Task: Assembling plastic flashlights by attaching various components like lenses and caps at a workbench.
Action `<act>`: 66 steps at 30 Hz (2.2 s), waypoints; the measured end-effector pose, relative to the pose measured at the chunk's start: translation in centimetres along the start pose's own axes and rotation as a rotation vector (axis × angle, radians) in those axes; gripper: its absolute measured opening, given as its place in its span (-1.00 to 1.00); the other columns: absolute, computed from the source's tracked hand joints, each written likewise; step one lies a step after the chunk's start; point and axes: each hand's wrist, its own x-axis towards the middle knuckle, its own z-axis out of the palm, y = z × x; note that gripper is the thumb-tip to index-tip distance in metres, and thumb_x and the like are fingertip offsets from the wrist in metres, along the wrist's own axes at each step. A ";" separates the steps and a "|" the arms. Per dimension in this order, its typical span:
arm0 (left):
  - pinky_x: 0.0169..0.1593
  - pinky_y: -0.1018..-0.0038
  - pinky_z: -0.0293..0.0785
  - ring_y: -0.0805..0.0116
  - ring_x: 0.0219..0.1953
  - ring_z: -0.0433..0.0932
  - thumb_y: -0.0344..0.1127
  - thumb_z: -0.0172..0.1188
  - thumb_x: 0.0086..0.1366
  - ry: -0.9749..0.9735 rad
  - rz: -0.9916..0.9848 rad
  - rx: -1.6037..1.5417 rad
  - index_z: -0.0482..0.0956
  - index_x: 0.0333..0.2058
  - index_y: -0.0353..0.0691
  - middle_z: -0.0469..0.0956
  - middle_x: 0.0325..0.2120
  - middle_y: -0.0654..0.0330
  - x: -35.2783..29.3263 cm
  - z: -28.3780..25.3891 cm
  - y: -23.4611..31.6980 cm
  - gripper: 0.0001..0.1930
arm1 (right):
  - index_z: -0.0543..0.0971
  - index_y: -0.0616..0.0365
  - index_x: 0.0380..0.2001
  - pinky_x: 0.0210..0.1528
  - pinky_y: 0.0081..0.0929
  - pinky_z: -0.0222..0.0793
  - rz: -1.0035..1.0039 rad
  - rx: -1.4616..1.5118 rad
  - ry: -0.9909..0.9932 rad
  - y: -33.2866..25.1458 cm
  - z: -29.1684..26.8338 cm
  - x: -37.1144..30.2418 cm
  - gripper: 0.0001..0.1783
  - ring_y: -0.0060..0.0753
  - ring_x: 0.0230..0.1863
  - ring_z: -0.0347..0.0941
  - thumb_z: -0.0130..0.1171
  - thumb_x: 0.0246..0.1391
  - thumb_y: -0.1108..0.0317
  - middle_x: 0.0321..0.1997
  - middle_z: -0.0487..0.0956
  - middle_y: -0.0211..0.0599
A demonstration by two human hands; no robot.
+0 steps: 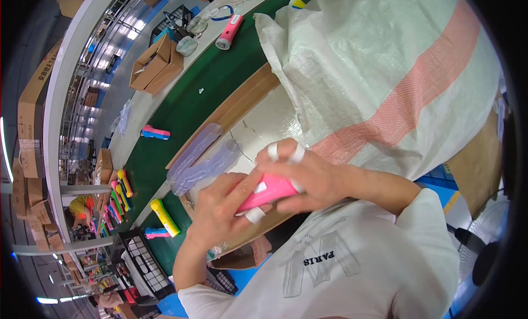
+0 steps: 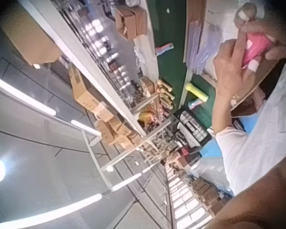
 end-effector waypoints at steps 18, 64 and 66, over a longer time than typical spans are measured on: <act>-0.28 0.38 0.46 0.17 -0.36 0.52 -0.31 0.36 -0.04 -0.019 -0.123 0.086 0.39 0.14 -0.17 0.49 -0.42 0.11 2.0 4.7 1.8 -0.31 | 0.44 0.21 -0.04 0.05 -0.41 0.29 0.492 0.365 0.199 3.2 0.2 -2.4 -0.57 -0.36 -0.04 0.43 -0.14 0.25 0.09 -0.12 0.51 -0.23; -0.58 0.53 0.34 0.39 -0.60 0.40 -0.31 0.25 0.15 -0.112 -0.375 -2.401 0.25 0.10 -0.24 0.39 -0.46 0.15 -1.8 14.2 7.9 -0.44 | 0.31 0.03 -0.42 0.09 -0.25 0.39 0.432 1.522 0.521 0.7 1.7 -3.8 -0.69 -0.16 -0.03 0.47 0.22 0.06 0.16 -0.23 0.47 -0.11; -0.59 0.54 0.31 0.39 -0.60 0.38 -0.27 0.26 0.13 -0.117 -0.292 -2.462 0.24 0.11 -0.24 0.38 -0.47 0.12 -1.9 14.1 8.9 -0.40 | 0.28 0.02 -0.43 0.09 -0.22 0.39 0.364 1.563 0.510 0.5 1.8 -4.1 -0.67 -0.13 -0.04 0.46 0.22 0.05 0.15 -0.20 0.46 -0.07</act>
